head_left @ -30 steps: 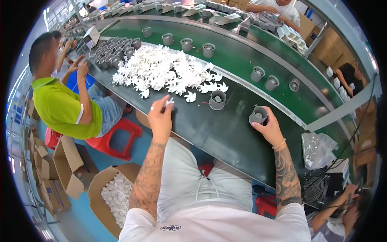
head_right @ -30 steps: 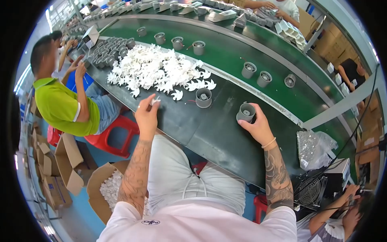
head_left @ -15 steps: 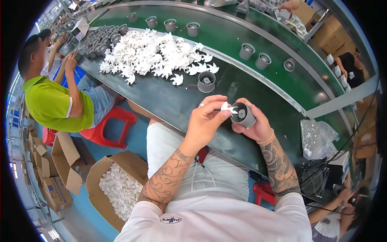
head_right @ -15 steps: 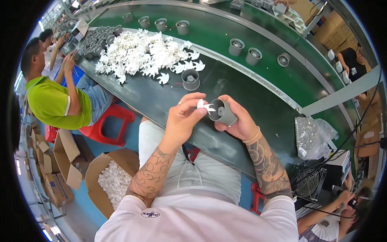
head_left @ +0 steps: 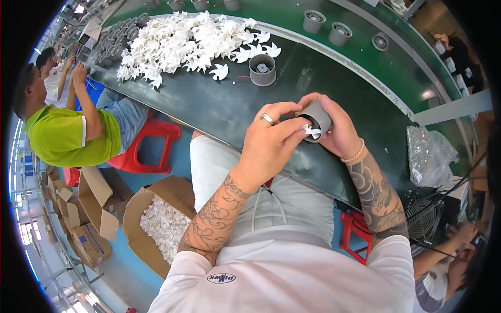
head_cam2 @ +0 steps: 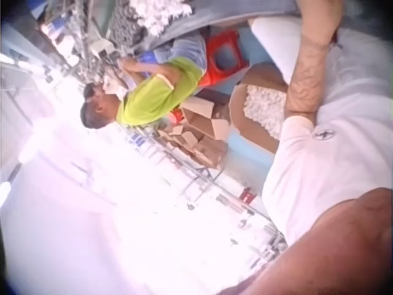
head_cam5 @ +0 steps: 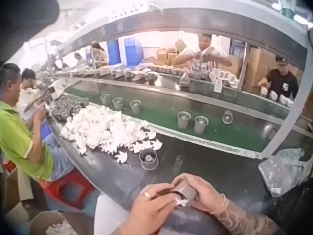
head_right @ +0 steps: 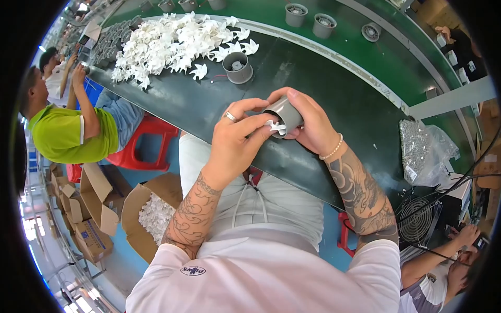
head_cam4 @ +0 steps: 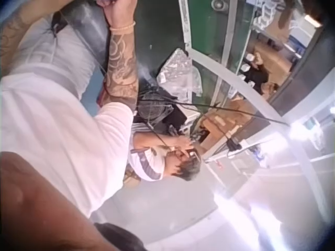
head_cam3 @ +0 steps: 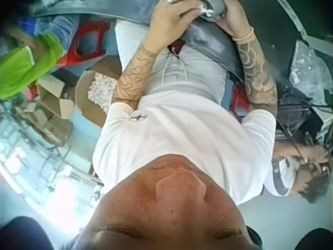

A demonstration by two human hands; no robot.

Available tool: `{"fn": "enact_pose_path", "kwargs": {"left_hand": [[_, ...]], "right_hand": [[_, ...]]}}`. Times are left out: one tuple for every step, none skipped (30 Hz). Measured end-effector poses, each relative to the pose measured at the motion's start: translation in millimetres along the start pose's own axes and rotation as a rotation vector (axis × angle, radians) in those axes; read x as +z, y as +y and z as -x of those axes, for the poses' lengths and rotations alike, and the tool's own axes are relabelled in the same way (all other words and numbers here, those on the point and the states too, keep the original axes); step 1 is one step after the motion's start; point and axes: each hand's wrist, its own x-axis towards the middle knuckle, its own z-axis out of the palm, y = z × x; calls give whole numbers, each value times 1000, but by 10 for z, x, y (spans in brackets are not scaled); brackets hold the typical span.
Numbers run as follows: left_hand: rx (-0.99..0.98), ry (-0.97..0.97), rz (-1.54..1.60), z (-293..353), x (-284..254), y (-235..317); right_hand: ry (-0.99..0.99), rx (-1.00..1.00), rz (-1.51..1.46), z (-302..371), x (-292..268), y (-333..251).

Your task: The person assembles small plastic components by hand, inserting white pieces into grey housings on a production line.

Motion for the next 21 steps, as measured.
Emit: {"fn": "enact_pose_path", "kwargs": {"left_hand": [[-9, -6, -10, 6, 0, 8], [-19, -11, -19, 10, -3, 18], [-23, -14, -20, 9, -15, 25], [-20, -18, -27, 6, -29, 33], [-16, -20, -34, 3, -41, 42], [-19, -21, -34, 4, -52, 51], [-16, -13, -52, 4, -60, 62], [-13, -3, -71, 7, -63, 68], [-16, -3, -73, 22, -62, 78], [-122, 4, 26, 40, -54, 94], [-227, 12, 125, 49, -53, 100], [-230, 11, 127, 53, -52, 98], [-238, 20, 167, 56, -53, 95], [-246, 29, 206, 57, -51, 94], [-249, 29, 207, 63, -47, 100], [-290, 35, 237, 73, -40, 113], [-331, 42, 267, 80, -30, 120], [-333, 42, 268, 86, -10, 109], [-378, 81, 353, 99, 17, 92], [-424, 121, 440, 109, 33, 77], [-434, 119, 442, 116, 28, 61]], "right_hand": [[-19, -11, 52, 3, 18, -13], [13, -25, 68, -4, 40, 7], [14, -21, 64, -3, 42, 7], [3, -17, 89, -2, 42, -1], [-8, -13, 116, -3, 46, -8], [-8, -10, 114, -1, 55, -6], [-1, -9, 126, 1, 64, -6], [5, -8, 139, 2, 72, -9], [2, -5, 136, -2, 82, -11], [3, -3, 165, -7, 91, -15], [2, 0, 193, -14, 96, -15], [5, 3, 193, -7, 93, -9], [18, -1, 216, -1, 91, -5], [30, -4, 240, 5, 89, -2], [31, -1, 240, 10, 97, -6], [35, -1, 285, 17, 112, -21], [39, 1, 330, 20, 118, -28], [40, 3, 329, 16, 108, -12], [53, -17, 371, 11, 93, 12], [66, -36, 412, 7, 84, 30], [69, -26, 408, 16, 91, 45]]}}
